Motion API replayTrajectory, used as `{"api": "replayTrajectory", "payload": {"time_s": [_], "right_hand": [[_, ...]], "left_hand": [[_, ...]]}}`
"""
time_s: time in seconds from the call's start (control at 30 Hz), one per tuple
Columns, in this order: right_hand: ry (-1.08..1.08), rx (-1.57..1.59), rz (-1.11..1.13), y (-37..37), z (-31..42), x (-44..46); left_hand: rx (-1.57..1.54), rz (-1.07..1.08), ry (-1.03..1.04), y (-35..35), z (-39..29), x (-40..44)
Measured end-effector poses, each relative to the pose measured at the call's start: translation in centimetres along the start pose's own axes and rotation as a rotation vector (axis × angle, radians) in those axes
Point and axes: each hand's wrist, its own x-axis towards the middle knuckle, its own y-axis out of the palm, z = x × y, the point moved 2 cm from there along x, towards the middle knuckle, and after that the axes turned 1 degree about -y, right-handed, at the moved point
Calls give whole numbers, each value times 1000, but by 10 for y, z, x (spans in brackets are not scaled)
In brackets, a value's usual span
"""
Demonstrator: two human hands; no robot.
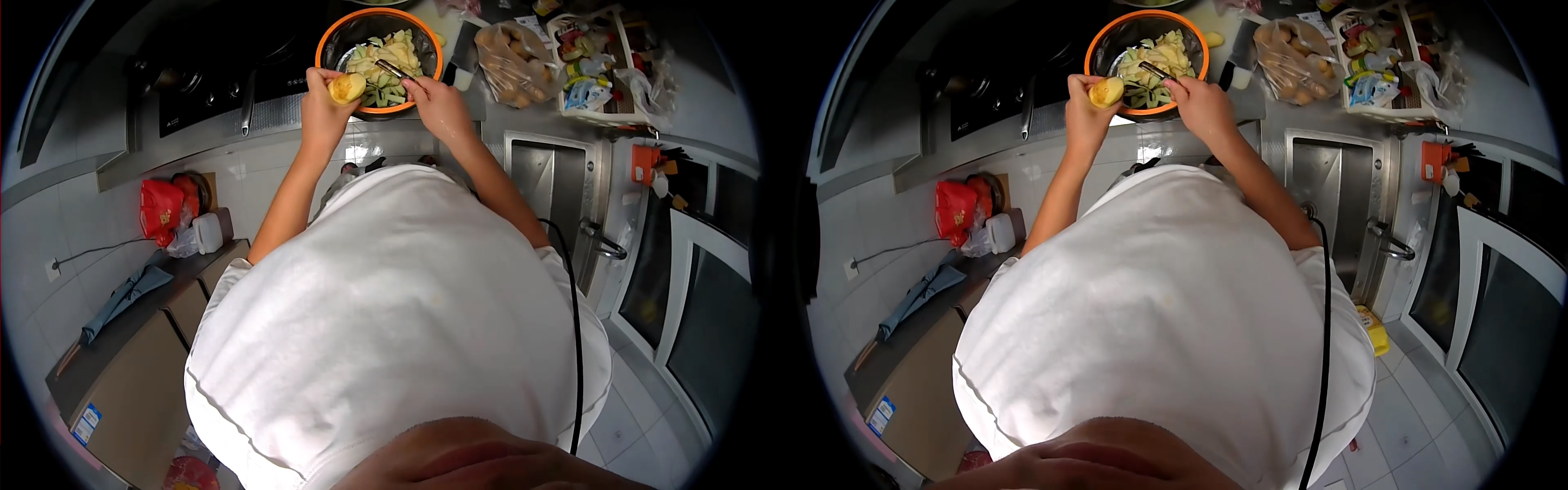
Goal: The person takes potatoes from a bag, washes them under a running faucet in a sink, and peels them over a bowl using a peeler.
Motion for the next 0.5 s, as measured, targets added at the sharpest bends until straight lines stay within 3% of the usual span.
{"api": "replayTrajectory", "payload": {"time_s": [0.1, 0.2, 0.3, 0.37, 0.5], "right_hand": [[52, 8, 38, -3, 7, -11], [-36, 157, -6, 0, 13, -14], [-59, 175, 11, 4, 21, -18], [-234, 86, -35, 10, 28, -22], [-145, 89, 31, 13, 28, -11]], "left_hand": [[37, -25, 44, 1, 6, 4], [22, 5, 61, 4, 8, 7], [88, 86, -17, 6, 17, 9], [70, 97, -19, 5, 16, 8], [-3, 133, -73, 6, 23, 7]]}}
